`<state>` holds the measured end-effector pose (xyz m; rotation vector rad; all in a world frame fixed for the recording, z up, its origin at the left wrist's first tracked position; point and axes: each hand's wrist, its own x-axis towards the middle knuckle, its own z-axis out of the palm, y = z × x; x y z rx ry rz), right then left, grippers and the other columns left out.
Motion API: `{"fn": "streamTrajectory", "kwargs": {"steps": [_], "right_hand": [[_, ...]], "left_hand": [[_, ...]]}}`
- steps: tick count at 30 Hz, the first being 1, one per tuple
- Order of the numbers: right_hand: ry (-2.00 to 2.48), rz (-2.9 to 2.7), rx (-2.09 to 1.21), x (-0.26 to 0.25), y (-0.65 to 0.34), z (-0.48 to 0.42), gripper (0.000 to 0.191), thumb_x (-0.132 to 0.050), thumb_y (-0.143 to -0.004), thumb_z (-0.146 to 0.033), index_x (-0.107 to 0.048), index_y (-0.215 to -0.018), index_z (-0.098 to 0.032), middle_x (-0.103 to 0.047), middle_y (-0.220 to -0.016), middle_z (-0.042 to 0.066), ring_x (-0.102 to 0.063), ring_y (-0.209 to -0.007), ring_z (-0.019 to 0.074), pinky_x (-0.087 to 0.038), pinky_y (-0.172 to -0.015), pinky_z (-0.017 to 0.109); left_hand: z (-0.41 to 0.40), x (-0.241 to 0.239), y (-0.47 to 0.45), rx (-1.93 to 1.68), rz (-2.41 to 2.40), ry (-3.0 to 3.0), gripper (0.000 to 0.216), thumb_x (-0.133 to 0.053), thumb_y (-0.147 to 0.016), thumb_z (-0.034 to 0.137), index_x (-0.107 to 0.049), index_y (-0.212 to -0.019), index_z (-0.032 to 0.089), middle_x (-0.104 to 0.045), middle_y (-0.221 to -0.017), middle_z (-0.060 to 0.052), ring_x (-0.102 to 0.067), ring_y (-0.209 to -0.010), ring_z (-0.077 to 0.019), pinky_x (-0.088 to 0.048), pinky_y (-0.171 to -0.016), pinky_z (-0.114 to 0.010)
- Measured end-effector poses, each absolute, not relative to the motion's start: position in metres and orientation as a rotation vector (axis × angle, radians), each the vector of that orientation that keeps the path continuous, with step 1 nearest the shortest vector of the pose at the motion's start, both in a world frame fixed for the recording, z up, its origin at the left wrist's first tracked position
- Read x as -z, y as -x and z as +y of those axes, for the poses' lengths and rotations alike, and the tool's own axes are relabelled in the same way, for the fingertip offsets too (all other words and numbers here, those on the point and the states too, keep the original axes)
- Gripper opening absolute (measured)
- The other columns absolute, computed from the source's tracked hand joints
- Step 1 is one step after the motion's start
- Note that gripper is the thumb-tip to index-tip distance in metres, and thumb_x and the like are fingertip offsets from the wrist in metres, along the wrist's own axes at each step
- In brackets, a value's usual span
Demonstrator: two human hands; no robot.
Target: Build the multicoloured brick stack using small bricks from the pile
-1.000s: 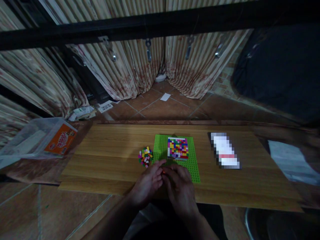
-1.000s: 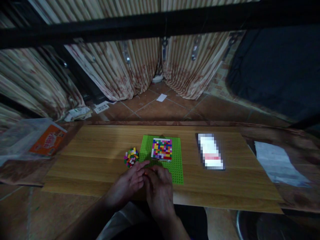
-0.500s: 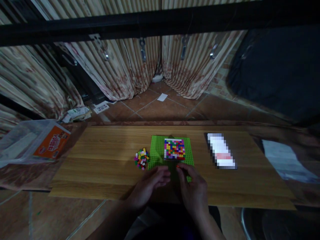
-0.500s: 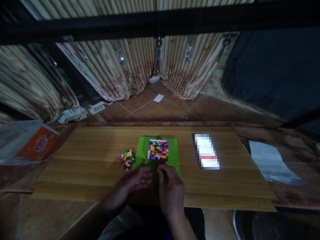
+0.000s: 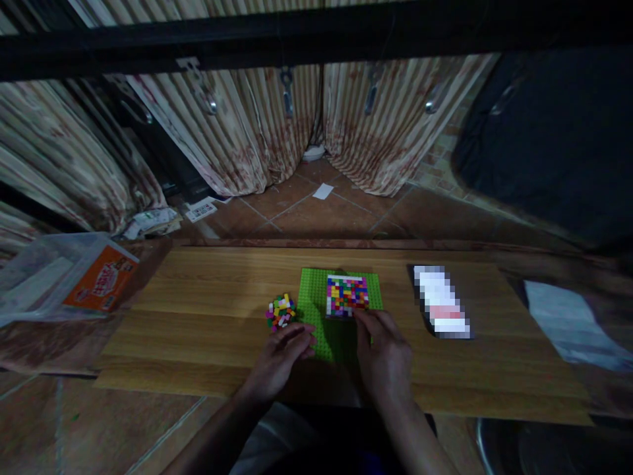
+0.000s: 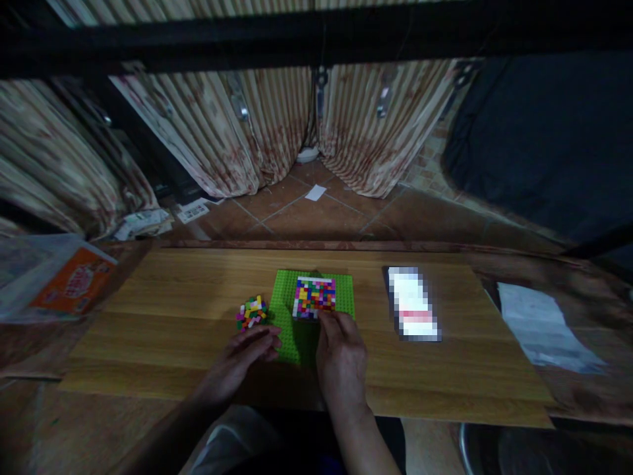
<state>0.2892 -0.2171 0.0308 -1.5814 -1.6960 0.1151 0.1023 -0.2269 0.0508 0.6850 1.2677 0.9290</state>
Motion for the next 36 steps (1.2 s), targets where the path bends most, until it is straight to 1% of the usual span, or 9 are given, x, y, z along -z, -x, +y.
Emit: {"fn": "streamTrajectory", "kwargs": {"steps": [5, 12, 14, 17, 21, 25, 29, 32, 36], "right_hand": [[1.551, -1.693, -0.109, -0.033, -0.286, -0.216, 0.027, -0.047, -0.099, -0.021, -0.074, -0.103, -0.019, -0.073, -0.095, 0.008, -0.07, -0.086, 0.019, -0.058, -0.079, 0.032], [1.547, -1.608, -0.138, -0.03, -0.285, -0.217, 0.026, -0.051, -0.098, -0.026, -0.073, -0.107, -0.017, -0.076, -0.095, 0.01, -0.072, -0.082, 0.0206, -0.058, -0.074, 0.034], [1.548, -1.575, -0.176, -0.028, -0.287, -0.218, 0.027, -0.052, -0.097, -0.029, -0.073, -0.107, -0.016, -0.077, -0.095, 0.011, -0.073, -0.079, 0.0206, -0.059, -0.073, 0.034], [1.572, -1.484, -0.253, -0.029, -0.289, -0.221, 0.029, -0.053, -0.096, -0.035, -0.073, -0.106, -0.017, -0.077, -0.099, 0.012, -0.074, -0.083, 0.0222, -0.059, -0.076, 0.036], [1.648, -1.359, -0.353, -0.033, -0.29, -0.222, 0.037, -0.056, -0.094, -0.045, -0.074, -0.108, -0.015, -0.077, -0.102, 0.014, -0.074, -0.082, 0.0238, -0.058, -0.072, 0.035], [1.769, -1.27, -0.428, -0.037, -0.29, -0.218, 0.048, -0.059, -0.088, -0.058, -0.074, -0.104, -0.015, -0.077, -0.089, 0.013, -0.072, -0.074, 0.0254, -0.053, -0.063, 0.033], [1.844, -1.19, -0.535, -0.037, -0.291, -0.213, 0.054, -0.065, -0.08, -0.065, -0.074, -0.097, -0.015, -0.074, -0.071, 0.009, -0.069, -0.064, 0.0248, -0.046, -0.056, 0.032], [1.84, -1.1, -0.606, -0.037, -0.291, -0.21, 0.051, -0.071, -0.075, -0.063, -0.073, -0.094, -0.015, -0.073, -0.066, 0.007, -0.066, -0.059, 0.0232, -0.045, -0.053, 0.03], [1.824, -1.076, -0.655, -0.036, -0.292, -0.207, 0.047, -0.074, -0.073, -0.06, -0.071, -0.09, -0.016, -0.07, -0.062, 0.005, -0.064, -0.054, 0.0215, -0.044, -0.051, 0.03]], "left_hand": [[-0.225, -0.05, -0.099, -0.923, 1.284, -0.709, 0.046, -0.083, -0.067, 0.05, -0.074, -0.094, 0.014, -0.07, -0.085, -0.007, -0.065, -0.082, -0.0202, -0.052, -0.08, -0.033], [-0.223, -0.048, -0.093, -0.958, 1.305, -0.737, 0.038, -0.082, -0.067, 0.046, -0.075, -0.091, 0.016, -0.07, -0.081, -0.005, -0.064, -0.078, -0.0188, -0.052, -0.077, -0.032], [-0.222, -0.048, -0.09, -0.981, 1.334, -0.741, 0.034, -0.082, -0.067, 0.042, -0.075, -0.088, 0.017, -0.07, -0.08, -0.004, -0.064, -0.079, -0.0191, -0.052, -0.076, -0.031], [-0.219, -0.049, -0.082, -1.024, 1.379, -0.767, 0.029, -0.082, -0.067, 0.037, -0.075, -0.087, 0.018, -0.07, -0.079, -0.004, -0.063, -0.077, -0.0188, -0.052, -0.072, -0.03], [-0.214, -0.046, -0.068, -1.112, 1.472, -0.875, 0.029, -0.079, -0.071, 0.04, -0.074, -0.09, 0.019, -0.072, -0.085, -0.005, -0.064, -0.075, -0.0198, -0.052, -0.073, -0.032], [-0.207, -0.039, -0.051, -1.158, 1.667, -1.226, 0.032, -0.073, -0.078, 0.04, -0.071, -0.105, 0.021, -0.071, -0.104, -0.008, -0.065, -0.097, -0.0254, -0.049, -0.092, -0.039], [-0.202, -0.038, -0.044, -1.006, 1.65, -1.583, 0.049, -0.074, -0.077, 0.038, -0.065, -0.123, 0.022, -0.061, -0.131, -0.012, -0.05, -0.126, -0.0311, -0.033, -0.112, -0.046], [-0.2, -0.037, -0.047, -0.938, 1.573, -1.632, 0.058, -0.073, -0.078, 0.039, -0.06, -0.131, 0.023, -0.054, -0.141, -0.012, -0.041, -0.134, -0.0328, -0.025, -0.117, -0.048], [-0.199, -0.035, -0.05, -0.862, 1.502, -1.628, 0.073, -0.079, -0.071, 0.039, -0.054, -0.138, 0.022, -0.047, -0.148, -0.013, -0.033, -0.141, -0.0343, -0.017, -0.12, -0.05]]}}
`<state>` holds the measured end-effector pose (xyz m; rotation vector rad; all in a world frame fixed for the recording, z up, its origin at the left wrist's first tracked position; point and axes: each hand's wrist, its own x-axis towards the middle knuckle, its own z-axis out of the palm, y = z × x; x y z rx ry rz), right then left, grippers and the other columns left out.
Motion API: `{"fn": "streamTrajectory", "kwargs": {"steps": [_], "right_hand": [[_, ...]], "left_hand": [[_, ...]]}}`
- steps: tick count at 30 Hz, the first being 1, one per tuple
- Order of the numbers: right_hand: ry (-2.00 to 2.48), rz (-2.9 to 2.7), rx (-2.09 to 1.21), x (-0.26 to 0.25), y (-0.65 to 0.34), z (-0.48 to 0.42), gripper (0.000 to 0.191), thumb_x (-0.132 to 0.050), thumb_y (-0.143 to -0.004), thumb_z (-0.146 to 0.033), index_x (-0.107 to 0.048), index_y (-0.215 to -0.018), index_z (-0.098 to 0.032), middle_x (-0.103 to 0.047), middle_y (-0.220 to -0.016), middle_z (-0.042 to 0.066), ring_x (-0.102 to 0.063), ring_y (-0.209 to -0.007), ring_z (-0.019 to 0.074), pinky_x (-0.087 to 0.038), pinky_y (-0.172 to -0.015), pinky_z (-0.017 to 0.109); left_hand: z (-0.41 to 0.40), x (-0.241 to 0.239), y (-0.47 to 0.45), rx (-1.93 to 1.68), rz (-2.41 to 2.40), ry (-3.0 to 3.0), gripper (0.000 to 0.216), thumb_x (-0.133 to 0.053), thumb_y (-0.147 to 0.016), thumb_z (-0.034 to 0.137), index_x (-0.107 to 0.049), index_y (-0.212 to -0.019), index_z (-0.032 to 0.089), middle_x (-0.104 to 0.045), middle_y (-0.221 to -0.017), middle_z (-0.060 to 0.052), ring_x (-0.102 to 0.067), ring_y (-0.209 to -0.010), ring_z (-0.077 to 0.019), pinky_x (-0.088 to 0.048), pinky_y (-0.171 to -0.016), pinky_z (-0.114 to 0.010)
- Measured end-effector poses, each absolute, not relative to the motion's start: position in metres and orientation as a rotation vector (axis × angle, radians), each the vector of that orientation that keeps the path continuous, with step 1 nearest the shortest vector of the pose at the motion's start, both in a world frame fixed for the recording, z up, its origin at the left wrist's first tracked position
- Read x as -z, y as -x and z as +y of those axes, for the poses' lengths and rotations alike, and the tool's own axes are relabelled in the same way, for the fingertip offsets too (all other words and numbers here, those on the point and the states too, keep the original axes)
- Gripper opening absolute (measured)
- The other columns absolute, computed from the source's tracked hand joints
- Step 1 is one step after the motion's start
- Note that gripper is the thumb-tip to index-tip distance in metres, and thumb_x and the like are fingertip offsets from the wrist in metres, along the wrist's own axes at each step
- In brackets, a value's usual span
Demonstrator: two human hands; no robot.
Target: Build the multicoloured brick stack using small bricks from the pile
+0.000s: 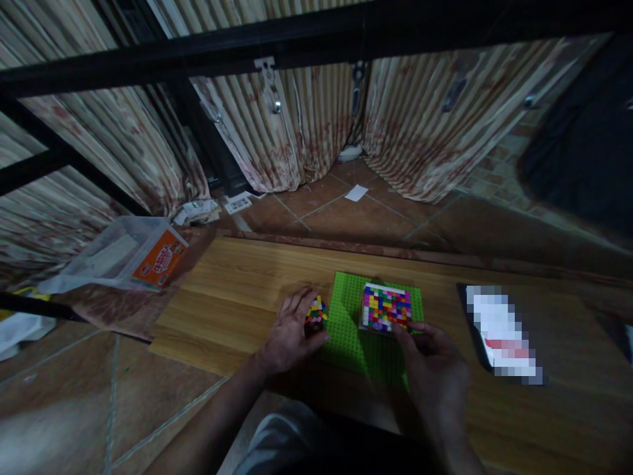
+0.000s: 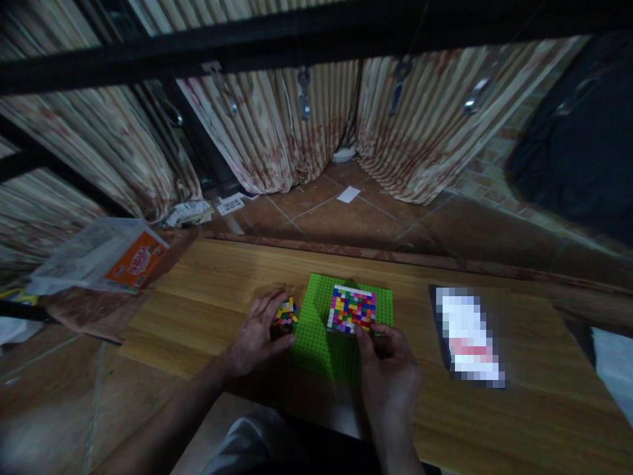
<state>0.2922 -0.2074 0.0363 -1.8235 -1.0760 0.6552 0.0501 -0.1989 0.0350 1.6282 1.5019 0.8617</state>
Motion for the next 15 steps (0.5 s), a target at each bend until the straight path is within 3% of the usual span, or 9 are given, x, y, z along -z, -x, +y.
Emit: {"fn": "streamTrajectory", "kwargs": {"steps": [7, 10, 13, 15], "right_hand": [[1.828, -1.17, -0.672, -0.034, -0.3, -0.207, 0.041, -0.071, -0.076, -0.058, -0.07, -0.084, -0.018, -0.075, -0.075, 0.008, -0.069, -0.065, 0.0241, -0.048, -0.056, 0.031], [1.723, -1.225, -0.569, -0.039, -0.29, -0.217, 0.036, -0.066, -0.084, -0.054, -0.07, -0.089, -0.019, -0.076, -0.085, 0.009, -0.072, -0.076, 0.0248, -0.053, -0.065, 0.033], [1.473, -1.508, -0.516, -0.04, -0.263, -0.229, 0.023, -0.057, -0.092, -0.038, -0.07, -0.1, -0.021, -0.076, -0.098, 0.007, -0.072, -0.087, 0.0227, -0.056, -0.076, 0.033], [1.341, -1.76, -0.579, -0.036, -0.239, -0.229, 0.029, -0.049, -0.092, -0.019, -0.067, -0.114, -0.022, -0.073, -0.108, 0.008, -0.071, -0.095, 0.0215, -0.057, -0.083, 0.034]], "left_hand": [[-0.201, -0.03, -0.047, -0.856, 1.479, -1.63, 0.086, -0.085, -0.062, 0.03, -0.051, -0.14, 0.024, -0.05, -0.145, -0.012, -0.033, -0.14, -0.0364, -0.016, -0.12, -0.053], [-0.205, -0.03, -0.042, -0.85, 1.49, -1.704, 0.088, -0.085, -0.063, 0.03, -0.049, -0.143, 0.024, -0.05, -0.145, -0.013, -0.036, -0.138, -0.0362, -0.018, -0.119, -0.053], [-0.208, -0.033, -0.035, -0.864, 1.507, -1.734, 0.088, -0.084, -0.064, 0.032, -0.048, -0.144, 0.022, -0.051, -0.144, -0.013, -0.037, -0.137, -0.0357, -0.02, -0.119, -0.052], [-0.21, -0.036, -0.031, -0.876, 1.509, -1.719, 0.084, -0.083, -0.066, 0.031, -0.05, -0.143, 0.023, -0.053, -0.143, -0.013, -0.038, -0.137, -0.0353, -0.021, -0.119, -0.052]]}}
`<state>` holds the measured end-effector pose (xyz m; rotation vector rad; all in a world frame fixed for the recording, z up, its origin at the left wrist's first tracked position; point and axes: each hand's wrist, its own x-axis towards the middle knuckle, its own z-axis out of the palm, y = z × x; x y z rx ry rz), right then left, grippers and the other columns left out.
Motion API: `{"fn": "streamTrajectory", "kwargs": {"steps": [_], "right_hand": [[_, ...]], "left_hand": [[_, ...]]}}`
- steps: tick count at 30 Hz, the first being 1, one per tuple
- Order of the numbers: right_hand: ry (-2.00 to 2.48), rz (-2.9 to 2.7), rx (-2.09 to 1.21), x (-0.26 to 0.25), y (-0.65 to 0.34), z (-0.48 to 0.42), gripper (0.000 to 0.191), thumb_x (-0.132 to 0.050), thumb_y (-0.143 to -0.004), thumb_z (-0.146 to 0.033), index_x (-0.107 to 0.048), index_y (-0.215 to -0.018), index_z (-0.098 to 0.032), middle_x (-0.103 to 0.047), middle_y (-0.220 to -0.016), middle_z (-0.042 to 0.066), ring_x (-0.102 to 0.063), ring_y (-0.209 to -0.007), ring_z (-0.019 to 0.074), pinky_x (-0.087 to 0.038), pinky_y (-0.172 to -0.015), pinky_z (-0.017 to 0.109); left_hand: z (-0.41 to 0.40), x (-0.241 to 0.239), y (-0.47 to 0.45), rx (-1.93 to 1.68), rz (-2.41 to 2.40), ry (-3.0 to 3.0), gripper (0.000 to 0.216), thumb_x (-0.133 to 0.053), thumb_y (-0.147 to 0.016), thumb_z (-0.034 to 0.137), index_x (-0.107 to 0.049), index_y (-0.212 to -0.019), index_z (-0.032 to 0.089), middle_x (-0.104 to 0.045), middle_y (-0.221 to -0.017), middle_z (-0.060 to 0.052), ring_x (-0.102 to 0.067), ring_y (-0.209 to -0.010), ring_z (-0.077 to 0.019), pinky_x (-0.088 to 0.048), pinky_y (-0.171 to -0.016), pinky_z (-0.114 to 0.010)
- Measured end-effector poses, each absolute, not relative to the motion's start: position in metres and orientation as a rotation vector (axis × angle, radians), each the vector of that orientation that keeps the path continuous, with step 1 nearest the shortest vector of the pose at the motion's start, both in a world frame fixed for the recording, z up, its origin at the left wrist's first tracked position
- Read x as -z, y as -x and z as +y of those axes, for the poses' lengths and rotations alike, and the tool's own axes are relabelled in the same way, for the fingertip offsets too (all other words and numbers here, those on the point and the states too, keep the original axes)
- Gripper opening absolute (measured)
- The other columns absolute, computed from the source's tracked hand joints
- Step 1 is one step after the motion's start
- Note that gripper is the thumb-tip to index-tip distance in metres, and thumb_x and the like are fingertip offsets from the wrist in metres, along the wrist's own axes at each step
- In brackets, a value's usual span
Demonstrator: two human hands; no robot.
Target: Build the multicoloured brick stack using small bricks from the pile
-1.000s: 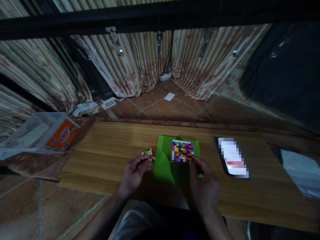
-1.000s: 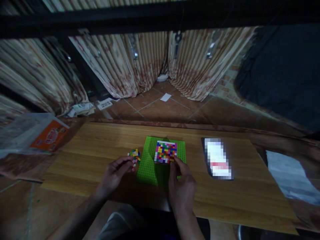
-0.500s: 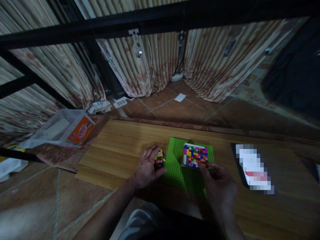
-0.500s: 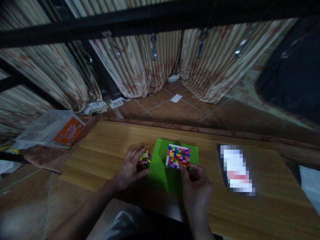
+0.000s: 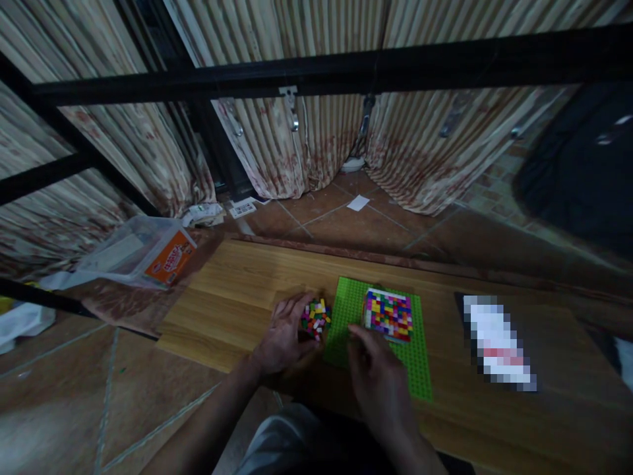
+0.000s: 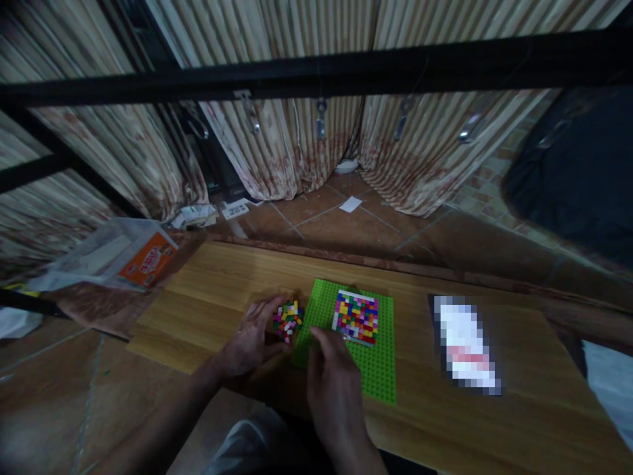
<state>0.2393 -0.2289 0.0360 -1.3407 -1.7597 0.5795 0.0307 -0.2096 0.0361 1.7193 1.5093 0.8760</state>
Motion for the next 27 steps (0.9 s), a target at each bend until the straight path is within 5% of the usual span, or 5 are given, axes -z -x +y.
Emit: {"fn": "streamTrajectory", "kwargs": {"steps": [3, 9, 18, 27], "right_hand": [[1.331, -1.934, -0.536, -0.024, -0.208, -0.213, 0.058, -0.043, -0.075, 0.001, -0.06, -0.129, -0.013, -0.066, -0.122, 0.016, -0.064, -0.113, 0.0272, -0.055, -0.095, 0.041], [1.346, -2.296, -0.786, -0.027, -0.189, -0.165, 0.081, -0.058, -0.066, -0.001, -0.042, -0.145, -0.007, -0.047, -0.145, 0.02, -0.048, -0.134, 0.0291, -0.042, -0.11, 0.04], [1.427, -2.456, -0.988, -0.043, -0.193, -0.154, 0.065, -0.072, -0.071, -0.013, -0.051, -0.133, -0.011, -0.055, -0.123, 0.014, -0.059, -0.112, 0.0256, -0.045, -0.098, 0.032], [1.388, -2.417, -0.892, -0.036, -0.194, -0.153, 0.044, -0.051, -0.079, -0.006, -0.059, -0.122, -0.014, -0.058, -0.115, 0.011, -0.061, -0.104, 0.0213, -0.044, -0.093, 0.029]], "left_hand": [[-0.209, -0.038, -0.026, -0.881, 1.506, -1.694, 0.079, -0.081, -0.068, 0.029, -0.052, -0.141, 0.023, -0.053, -0.143, -0.012, -0.04, -0.138, -0.0343, -0.022, -0.12, -0.05], [-0.197, -0.028, -0.018, -0.716, 1.471, -1.804, 0.08, -0.075, -0.072, 0.025, -0.043, -0.146, 0.022, -0.049, -0.148, -0.012, -0.047, -0.134, -0.031, -0.036, -0.114, -0.047], [-0.188, -0.03, -0.027, -0.595, 1.533, -1.892, 0.062, -0.064, -0.076, 0.016, -0.048, -0.135, 0.02, -0.056, -0.133, -0.011, -0.058, -0.118, -0.0264, -0.045, -0.105, -0.042], [-0.19, -0.033, -0.036, -0.638, 1.595, -1.826, 0.055, -0.059, -0.071, 0.01, -0.056, -0.125, 0.019, -0.058, -0.124, -0.011, -0.062, -0.107, -0.0248, -0.05, -0.099, -0.039]]}}
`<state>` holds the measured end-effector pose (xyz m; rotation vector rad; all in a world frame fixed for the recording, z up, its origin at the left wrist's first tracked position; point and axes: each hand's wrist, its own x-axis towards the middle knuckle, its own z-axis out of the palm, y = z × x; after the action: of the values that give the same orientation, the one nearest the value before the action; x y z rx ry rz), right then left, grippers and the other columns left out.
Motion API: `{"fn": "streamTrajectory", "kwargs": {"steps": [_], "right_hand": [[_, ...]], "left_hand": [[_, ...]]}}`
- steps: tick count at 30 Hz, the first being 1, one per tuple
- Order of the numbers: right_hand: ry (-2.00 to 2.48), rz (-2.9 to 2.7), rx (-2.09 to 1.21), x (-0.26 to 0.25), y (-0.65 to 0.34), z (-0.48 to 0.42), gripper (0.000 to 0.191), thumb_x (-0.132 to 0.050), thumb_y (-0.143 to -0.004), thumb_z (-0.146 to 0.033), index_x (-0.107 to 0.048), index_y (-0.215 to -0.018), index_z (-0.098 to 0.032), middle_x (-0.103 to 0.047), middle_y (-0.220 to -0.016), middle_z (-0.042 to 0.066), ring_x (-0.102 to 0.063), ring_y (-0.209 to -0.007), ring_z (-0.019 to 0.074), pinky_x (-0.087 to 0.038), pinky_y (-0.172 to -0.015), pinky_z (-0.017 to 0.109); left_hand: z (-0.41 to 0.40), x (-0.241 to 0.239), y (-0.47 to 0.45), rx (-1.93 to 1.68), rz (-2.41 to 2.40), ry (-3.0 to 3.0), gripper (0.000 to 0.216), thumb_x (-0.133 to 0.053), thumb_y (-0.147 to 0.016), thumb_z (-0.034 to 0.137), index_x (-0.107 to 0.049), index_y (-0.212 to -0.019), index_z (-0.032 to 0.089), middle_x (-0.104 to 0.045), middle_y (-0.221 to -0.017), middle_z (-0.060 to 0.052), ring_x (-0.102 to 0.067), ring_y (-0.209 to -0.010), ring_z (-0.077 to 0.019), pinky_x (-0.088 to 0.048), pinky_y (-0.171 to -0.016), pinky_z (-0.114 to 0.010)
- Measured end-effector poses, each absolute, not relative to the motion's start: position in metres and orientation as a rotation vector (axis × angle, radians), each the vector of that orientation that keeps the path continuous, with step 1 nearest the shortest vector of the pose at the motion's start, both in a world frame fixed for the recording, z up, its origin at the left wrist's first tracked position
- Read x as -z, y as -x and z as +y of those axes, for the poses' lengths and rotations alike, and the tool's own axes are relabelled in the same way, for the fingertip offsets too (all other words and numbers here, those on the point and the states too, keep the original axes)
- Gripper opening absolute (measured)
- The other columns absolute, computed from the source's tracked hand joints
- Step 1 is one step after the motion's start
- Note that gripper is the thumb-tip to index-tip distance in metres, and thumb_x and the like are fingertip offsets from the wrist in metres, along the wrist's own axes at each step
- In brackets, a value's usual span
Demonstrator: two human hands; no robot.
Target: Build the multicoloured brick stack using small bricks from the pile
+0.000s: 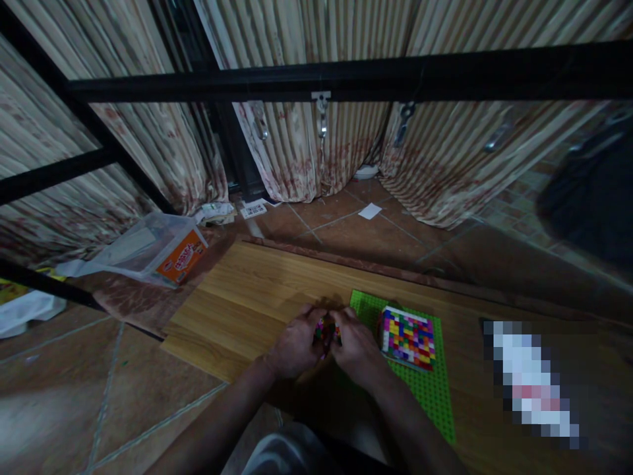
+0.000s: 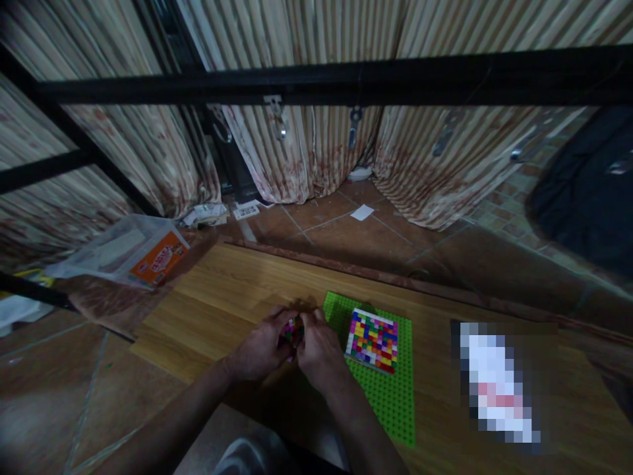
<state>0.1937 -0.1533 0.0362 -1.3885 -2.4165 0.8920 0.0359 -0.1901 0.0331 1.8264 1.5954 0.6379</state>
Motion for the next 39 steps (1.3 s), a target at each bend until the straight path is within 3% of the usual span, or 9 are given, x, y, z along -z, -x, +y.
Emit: {"fn": "streamTrajectory", "kwargs": {"steps": [8, 15, 21, 28, 33, 39], "right_hand": [[1.441, -2.394, -0.787, -0.036, -0.193, -0.157, 0.043, -0.048, -0.082, -0.005, -0.059, -0.122, -0.013, -0.064, -0.117, 0.012, -0.061, -0.111, 0.0222, -0.042, -0.096, 0.028], [1.67, -2.469, -0.646, -0.046, -0.186, -0.153, 0.036, -0.05, -0.088, -0.012, -0.058, -0.123, -0.016, -0.064, -0.121, 0.011, -0.067, -0.101, 0.0226, -0.045, -0.084, 0.029], [1.669, -2.539, -0.666, -0.049, -0.177, -0.144, 0.028, -0.044, -0.092, -0.01, -0.061, -0.115, -0.012, -0.063, -0.121, 0.015, -0.067, -0.101, 0.0218, -0.044, -0.085, 0.028], [1.646, -2.339, -0.777, -0.037, -0.185, -0.141, 0.018, -0.056, -0.088, -0.011, -0.065, -0.102, -0.018, -0.067, -0.109, 0.008, -0.066, -0.096, 0.0194, -0.044, -0.082, 0.027], [1.554, -2.186, -0.845, -0.029, -0.188, -0.144, 0.016, -0.053, -0.089, -0.013, -0.067, -0.092, -0.021, -0.073, -0.097, 0.004, -0.069, -0.09, 0.019, -0.045, -0.082, 0.027], [1.355, -1.741, -1.048, -0.036, -0.191, -0.168, 0.018, -0.055, -0.091, -0.03, -0.07, -0.099, -0.022, -0.077, -0.096, 0.005, -0.071, -0.085, 0.0204, -0.051, -0.077, 0.031]], "left_hand": [[-0.188, -0.029, -0.03, -0.669, 1.625, -1.843, 0.053, -0.054, -0.071, 0.007, -0.057, -0.123, 0.018, -0.061, -0.119, -0.011, -0.062, -0.106, -0.0232, -0.049, -0.098, -0.038], [-0.188, -0.024, -0.02, -0.711, 1.689, -1.814, 0.049, -0.055, -0.074, 0.008, -0.059, -0.121, 0.021, -0.063, -0.115, -0.007, -0.063, -0.102, -0.0212, -0.051, -0.091, -0.033], [-0.182, -0.025, -0.022, -0.646, 1.668, -1.888, 0.034, -0.052, -0.075, 0.006, -0.063, -0.104, 0.021, -0.063, -0.104, -0.006, -0.061, -0.099, -0.0204, -0.049, -0.091, -0.031], [-0.185, -0.027, -0.024, -0.676, 1.663, -1.868, 0.033, -0.049, -0.073, 0.004, -0.062, -0.097, 0.021, -0.061, -0.1, -0.005, -0.06, -0.095, -0.0187, -0.048, -0.089, -0.03], [-0.188, -0.03, -0.022, -0.716, 1.614, -1.856, 0.037, -0.049, -0.072, 0.004, -0.064, -0.102, 0.02, -0.063, -0.102, -0.005, -0.06, -0.097, -0.02, -0.049, -0.089, -0.032], [-0.193, -0.033, -0.023, -0.842, 1.614, -1.729, 0.046, -0.055, -0.077, 0.011, -0.061, -0.122, 0.019, -0.061, -0.123, -0.01, -0.062, -0.102, -0.0218, -0.051, -0.09, -0.034]]}}
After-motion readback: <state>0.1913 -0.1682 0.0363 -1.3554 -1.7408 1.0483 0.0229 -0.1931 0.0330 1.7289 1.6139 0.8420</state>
